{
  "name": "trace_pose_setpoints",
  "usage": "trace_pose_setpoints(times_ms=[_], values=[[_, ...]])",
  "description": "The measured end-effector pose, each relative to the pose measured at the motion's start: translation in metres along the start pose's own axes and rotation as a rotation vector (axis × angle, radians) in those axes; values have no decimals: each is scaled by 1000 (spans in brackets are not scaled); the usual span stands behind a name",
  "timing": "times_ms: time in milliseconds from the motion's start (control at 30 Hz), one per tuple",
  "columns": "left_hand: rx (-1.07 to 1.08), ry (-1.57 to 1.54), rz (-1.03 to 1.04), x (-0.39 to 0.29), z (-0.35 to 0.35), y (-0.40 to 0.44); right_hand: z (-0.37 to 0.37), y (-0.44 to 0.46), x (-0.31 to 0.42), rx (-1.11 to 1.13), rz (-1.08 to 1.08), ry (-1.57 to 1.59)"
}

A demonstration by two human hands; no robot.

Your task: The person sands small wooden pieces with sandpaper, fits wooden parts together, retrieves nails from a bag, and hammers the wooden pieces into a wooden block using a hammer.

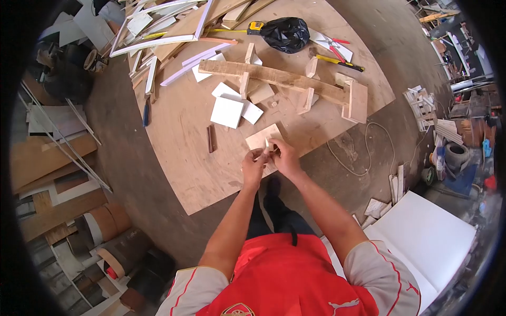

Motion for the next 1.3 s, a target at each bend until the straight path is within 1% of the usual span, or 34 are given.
trace_pose_setpoints(times_ms=[33, 133, 200, 233, 333, 400, 433, 533, 600, 667, 733, 800, 933, 1000, 1100, 1200, 1233, 1300], values=[[-57, 98, 53, 0, -10, 3, -2, 2, -4, -16, 26, 5], [-206, 386, 217, -1, -36, 14, -14, 4, 3, -62, -10, -197], [-289, 568, 331, -11, -43, 15, -21, 6, 13, -138, -85, -359], [-269, 644, 331, -13, -41, 16, -23, 6, 18, -175, -124, -439], [-204, 866, 309, -26, -33, 15, -14, 10, 0, -27, 16, -440], [-155, 1000, 268, -35, -23, 14, -10, 11, 0, -40, -83, -504], [-153, 1009, 277, -38, -21, 14, -9, 9, -1, -46, -134, -537], [-141, 1047, 306, -42, -20, 17, -9, 4, -8, -33, -140, -513], [-123, 1089, 328, -44, -19, 20, -13, 1, -8, -81, -102, -463], [-168, 1115, 340, -48, -22, 19, -17, 0, -4, -119, -90, -425], [-209, 1122, 346, -51, -25, 20, -24, 2, 15, -148, -101, -401], [-246, 1107, 347, -51, -31, 21, -22, 7, 22, -149, -78, -376], [-255, 1102, 333, -50, -31, 20, -8, 20, 20, -116, 0, -349], [-259, 1094, 329, -46, -33, 20, 2, 24, 17, -125, 2, -360], [-262, 1057, 373, -42, -35, 17, 13, 25, 8, -108, 7, -417], [-287, 1108, 465, -35, -37, 17, 18, 25, 6, -97, 17, -473], [-287, 1101, 467, -34, -38, 16, 19, 26, 8, -97, 20, -489], [-286, 1085, 475, -33, -37, 16, 17, 27, 14, -102, 14, -434]])
Point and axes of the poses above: each hand's wrist, its own y-axis towards the middle knuckle, its own z-axis out of the palm, x = y × z, the point moved 8 cm from there along y, towards the middle knuckle, and after that the axes turned 3 degrees about x, right-handed, at the moved point
